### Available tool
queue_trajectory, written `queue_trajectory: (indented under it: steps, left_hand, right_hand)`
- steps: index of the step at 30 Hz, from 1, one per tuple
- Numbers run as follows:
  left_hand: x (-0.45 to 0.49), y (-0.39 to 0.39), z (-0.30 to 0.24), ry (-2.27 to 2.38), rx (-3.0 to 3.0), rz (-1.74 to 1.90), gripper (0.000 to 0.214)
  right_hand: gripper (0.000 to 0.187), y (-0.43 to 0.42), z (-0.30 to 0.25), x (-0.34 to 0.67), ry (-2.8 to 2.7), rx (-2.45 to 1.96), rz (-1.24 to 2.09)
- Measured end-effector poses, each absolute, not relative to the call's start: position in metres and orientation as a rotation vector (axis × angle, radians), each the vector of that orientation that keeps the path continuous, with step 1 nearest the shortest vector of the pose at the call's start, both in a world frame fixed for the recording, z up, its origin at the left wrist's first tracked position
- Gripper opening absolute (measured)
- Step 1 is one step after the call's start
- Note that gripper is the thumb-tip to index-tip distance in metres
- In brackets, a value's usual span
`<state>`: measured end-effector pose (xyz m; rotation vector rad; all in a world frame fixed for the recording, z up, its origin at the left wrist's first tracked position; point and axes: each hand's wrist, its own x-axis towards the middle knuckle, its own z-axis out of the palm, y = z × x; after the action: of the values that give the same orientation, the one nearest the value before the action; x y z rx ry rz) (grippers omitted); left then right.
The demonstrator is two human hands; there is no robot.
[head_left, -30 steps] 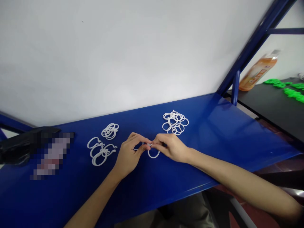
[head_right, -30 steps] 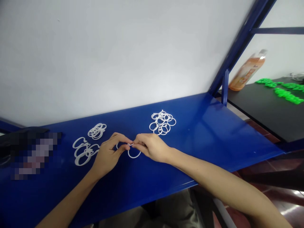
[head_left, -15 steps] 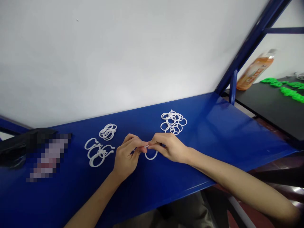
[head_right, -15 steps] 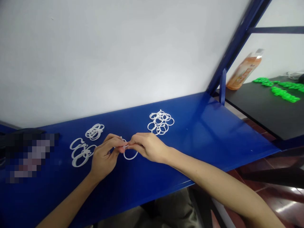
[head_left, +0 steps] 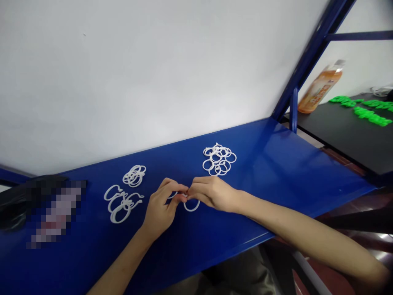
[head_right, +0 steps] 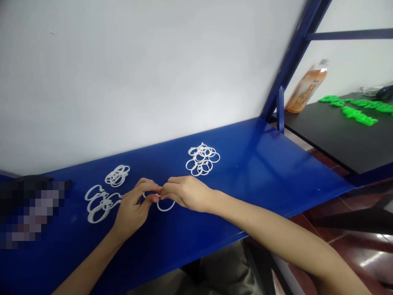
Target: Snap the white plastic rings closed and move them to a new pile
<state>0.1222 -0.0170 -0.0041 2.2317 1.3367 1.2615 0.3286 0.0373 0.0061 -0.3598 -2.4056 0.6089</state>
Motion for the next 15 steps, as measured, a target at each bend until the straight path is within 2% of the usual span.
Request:
queue_trajectory:
  steps: [4,9,12,15]
  left_hand:
    - [0.115,-0.010,-0.003,1.527,2.344,1.066,0.028]
    - [0.097,-0.002,-0.003,2.050,2.374,0.672,0.044]
    - [0.090,0.000,-0.004,2.182,2.300,0.432,0.050]
    - [0.087,0.001,-0.008,2.196,2.280,0.320,0.044]
  right_hand:
    - [0.028,0.053,0.012,0.336,-2.461,-0.643,0.353]
    - [0.029,0.086,0.028,0.370,-2.083,-1.631,-0.055]
    - [0.029,0.103,0.036,0.394,-1.928,-1.952,-0.123]
    - [0.028,0.112,0.038,0.408,-1.958,-2.136,-0.064]
